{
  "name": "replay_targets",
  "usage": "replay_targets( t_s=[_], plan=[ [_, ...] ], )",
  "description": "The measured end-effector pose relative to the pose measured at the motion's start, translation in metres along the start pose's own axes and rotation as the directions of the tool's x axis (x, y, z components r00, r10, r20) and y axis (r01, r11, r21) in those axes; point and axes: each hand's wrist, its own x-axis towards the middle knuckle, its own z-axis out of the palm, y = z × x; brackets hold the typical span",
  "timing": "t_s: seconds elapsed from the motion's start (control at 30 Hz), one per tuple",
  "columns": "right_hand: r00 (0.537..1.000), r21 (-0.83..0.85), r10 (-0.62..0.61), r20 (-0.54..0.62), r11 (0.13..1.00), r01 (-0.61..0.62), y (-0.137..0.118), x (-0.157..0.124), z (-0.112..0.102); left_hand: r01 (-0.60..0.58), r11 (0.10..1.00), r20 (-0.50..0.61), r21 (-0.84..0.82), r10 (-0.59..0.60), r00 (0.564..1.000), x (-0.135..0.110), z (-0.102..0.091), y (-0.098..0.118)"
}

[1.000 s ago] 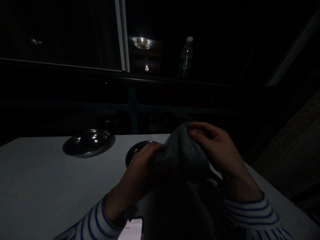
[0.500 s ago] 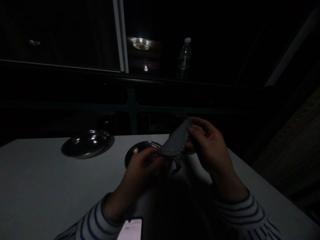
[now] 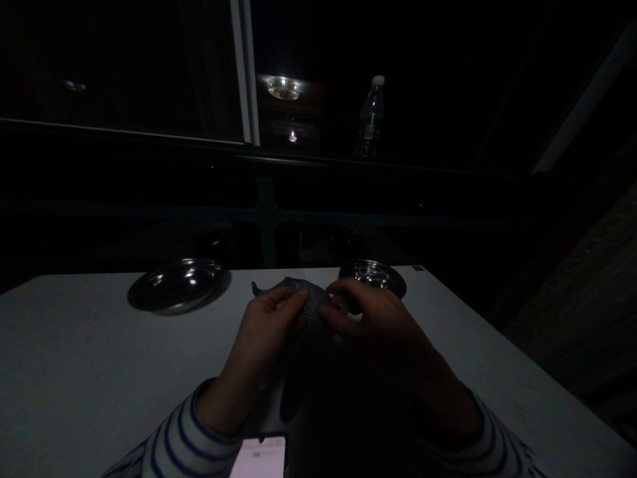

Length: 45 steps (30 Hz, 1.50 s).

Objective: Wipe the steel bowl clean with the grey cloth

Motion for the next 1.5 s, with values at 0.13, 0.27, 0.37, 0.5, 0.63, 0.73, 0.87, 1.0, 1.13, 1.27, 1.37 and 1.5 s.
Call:
replay_targets(
  t_s=[0.13,0.27,0.37,0.5,0.63,0.73,0.87,1.0,1.13,1.27,1.37,1.5],
  plan=[
    [0.995,-0.023,-0.088,0.046,0.996,0.089,-0.005,-0.002,0.004,0.019,0.997,0.1,-0.075,-0.011,0.995,-0.003,0.001,0.001],
    [0.993,-0.093,-0.116,0.026,0.989,0.118,-0.001,-0.002,0.008,0.012,0.995,0.153,-0.096,0.003,0.988,-0.004,0.002,0.001],
    [0.987,-0.098,-0.157,0.03,0.982,0.159,0.0,-0.003,0.009,-0.007,0.994,0.155,-0.11,0.024,0.988,-0.003,0.002,0.0],
    [0.994,-0.078,-0.097,0.058,0.992,0.101,-0.002,-0.002,0.009,-0.013,0.997,0.138,-0.07,0.022,0.99,-0.001,0.0,-0.002],
    [0.996,-0.032,0.013,0.09,0.999,-0.01,0.001,0.003,0.009,0.012,0.999,0.098,0.033,-0.015,0.995,0.001,-0.004,0.0],
    [0.995,0.062,0.079,0.068,0.995,-0.083,0.011,0.009,0.006,-0.004,0.996,0.109,0.094,-0.006,0.994,0.003,-0.009,0.003],
    [0.992,0.152,0.126,0.025,0.98,-0.128,0.028,0.015,-0.004,-0.047,0.99,0.072,0.136,0.037,0.997,0.008,-0.017,0.007],
    [0.981,0.254,0.191,-0.004,0.95,-0.184,0.04,0.017,-0.014,-0.07,0.991,-0.033,0.111,0.074,0.997,0.012,-0.023,0.01],
    [0.974,0.322,0.214,-0.075,0.93,-0.18,0.044,0.015,-0.023,-0.071,0.995,-0.075,0.068,0.076,0.994,0.015,-0.03,0.015],
    [0.986,0.304,0.116,-0.121,0.95,-0.075,0.049,0.015,-0.032,-0.13,0.99,-0.087,0.051,0.134,0.987,0.018,-0.04,0.02],
    [0.988,0.302,0.136,-0.072,0.947,-0.108,0.054,0.014,-0.037,-0.168,0.98,-0.043,0.11,0.174,0.984,0.018,-0.048,0.024],
    [0.985,0.316,0.17,0.0,0.935,-0.162,0.064,0.013,-0.039,-0.193,0.934,0.072,0.301,0.18,0.981,0.017,-0.054,0.027]
  ],
)
